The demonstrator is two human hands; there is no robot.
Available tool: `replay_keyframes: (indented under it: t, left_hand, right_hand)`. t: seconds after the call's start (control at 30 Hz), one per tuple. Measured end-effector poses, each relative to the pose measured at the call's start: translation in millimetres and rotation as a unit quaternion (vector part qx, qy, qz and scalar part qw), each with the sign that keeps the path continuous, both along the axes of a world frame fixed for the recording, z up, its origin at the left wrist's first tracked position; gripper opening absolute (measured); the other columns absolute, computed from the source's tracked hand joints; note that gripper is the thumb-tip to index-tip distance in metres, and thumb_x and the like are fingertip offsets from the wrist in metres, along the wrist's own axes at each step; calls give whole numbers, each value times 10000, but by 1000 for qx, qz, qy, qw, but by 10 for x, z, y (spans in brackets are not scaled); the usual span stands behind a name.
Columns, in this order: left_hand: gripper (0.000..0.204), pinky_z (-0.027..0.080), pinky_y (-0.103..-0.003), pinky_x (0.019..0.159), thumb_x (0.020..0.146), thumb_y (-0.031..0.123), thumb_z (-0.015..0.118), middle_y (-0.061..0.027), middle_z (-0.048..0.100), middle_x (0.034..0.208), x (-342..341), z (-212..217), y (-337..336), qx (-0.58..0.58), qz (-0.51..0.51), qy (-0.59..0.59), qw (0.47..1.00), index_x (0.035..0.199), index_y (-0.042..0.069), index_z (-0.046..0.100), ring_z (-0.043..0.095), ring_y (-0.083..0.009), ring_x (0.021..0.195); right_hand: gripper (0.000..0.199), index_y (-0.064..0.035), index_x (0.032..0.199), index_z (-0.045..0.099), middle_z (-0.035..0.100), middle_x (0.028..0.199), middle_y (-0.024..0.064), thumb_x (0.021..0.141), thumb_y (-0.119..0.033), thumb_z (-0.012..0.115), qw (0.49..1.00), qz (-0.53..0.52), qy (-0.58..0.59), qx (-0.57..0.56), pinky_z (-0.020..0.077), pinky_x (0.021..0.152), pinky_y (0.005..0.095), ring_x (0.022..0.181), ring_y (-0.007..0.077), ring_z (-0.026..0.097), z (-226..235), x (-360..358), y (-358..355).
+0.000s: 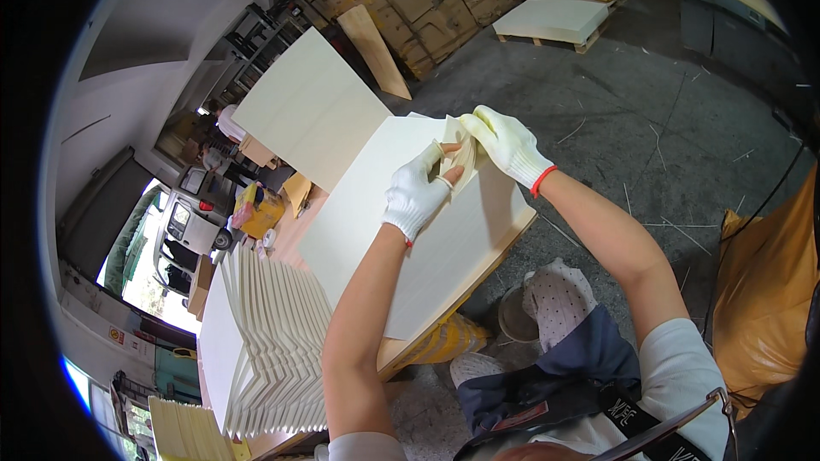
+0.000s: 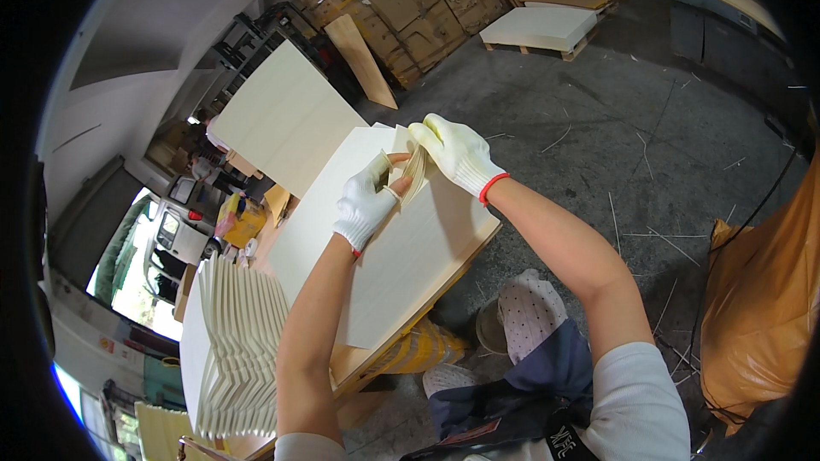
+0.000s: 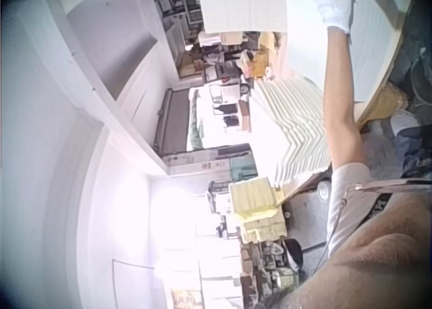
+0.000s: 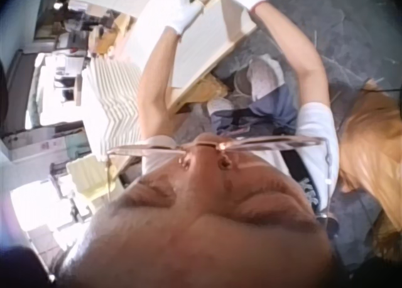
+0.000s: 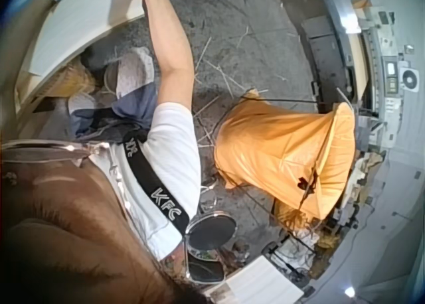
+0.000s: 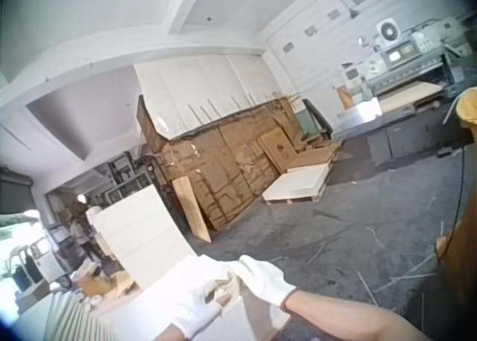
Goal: The person repeatedly picks up white rectangular panels from a table and stacks them into a growing pile. They handle the panels one at a time, aligning edges before placing them down.
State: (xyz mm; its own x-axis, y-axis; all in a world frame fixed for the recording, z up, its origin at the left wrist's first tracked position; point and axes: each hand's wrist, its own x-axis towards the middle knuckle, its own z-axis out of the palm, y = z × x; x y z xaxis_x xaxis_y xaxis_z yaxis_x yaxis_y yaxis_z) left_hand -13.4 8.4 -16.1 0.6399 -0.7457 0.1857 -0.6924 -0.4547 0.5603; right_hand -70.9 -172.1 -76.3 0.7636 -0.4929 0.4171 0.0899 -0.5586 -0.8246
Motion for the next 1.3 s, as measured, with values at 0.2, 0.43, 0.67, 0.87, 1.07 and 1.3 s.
replay_keyframes:
  t: [0.2, 0.43, 0.67, 0.87, 1.07, 1.3]
  left_hand:
    - [331, 501, -307, 832, 980, 155, 607, -79, 700, 966, 105, -88, 39, -36, -8, -19, 999, 1303, 136, 671, 623, -163, 880]
    - [340, 521, -316, 827, 959, 208, 646, -89, 716, 1005, -94, 94, -14, 40, 23, 10, 999, 1291, 139, 674, 657, -178, 881]
    - [357, 542, -297, 692, 961, 250, 666, -107, 728, 942, -47, 30, 3, 26, -6, -16, 1000, 1311, 183, 659, 680, -154, 711]
    - [319, 525, -317, 787, 983, 209, 604, -129, 725, 969, 21, -34, 21, -2, 11, -54, 998, 1292, 173, 673, 675, -200, 812]
    - [367, 528, -335, 841, 952, 187, 644, -141, 715, 987, -147, 87, -48, 77, 14, -19, 997, 1318, 205, 654, 679, -229, 884]
    - [405, 531, -342, 805, 953, 142, 617, -119, 697, 919, -59, -11, 13, 27, -18, -87, 996, 1350, 216, 645, 672, -225, 821]
  right_hand:
    - [511, -83, 1039, 594, 685, 952, 175, 1037, -560, 411, 1000, 10, -7, 13, 476, 795, 443, 921, 384, 646, -2, 2, 8]
    - [498, -81, 1042, 579, 685, 949, 174, 1040, -551, 413, 1000, 2, -5, 2, 478, 792, 446, 915, 380, 647, -17, -3, -1]
    - [535, -78, 1029, 582, 677, 925, 175, 1032, -580, 400, 1000, -1, -12, 3, 478, 790, 444, 891, 369, 649, -26, 8, 12]
    - [636, -63, 979, 593, 653, 867, 177, 1008, -660, 374, 999, 15, -21, 21, 478, 785, 423, 841, 344, 642, 1, -14, 19]
    - [620, -75, 1000, 607, 659, 871, 171, 1006, -656, 390, 999, 36, -21, 11, 479, 788, 414, 842, 333, 645, -37, -24, -69]
    - [476, -112, 1066, 639, 696, 923, 149, 1003, -547, 456, 986, -48, 83, -139, 505, 773, 455, 904, 341, 675, 48, -292, -243]
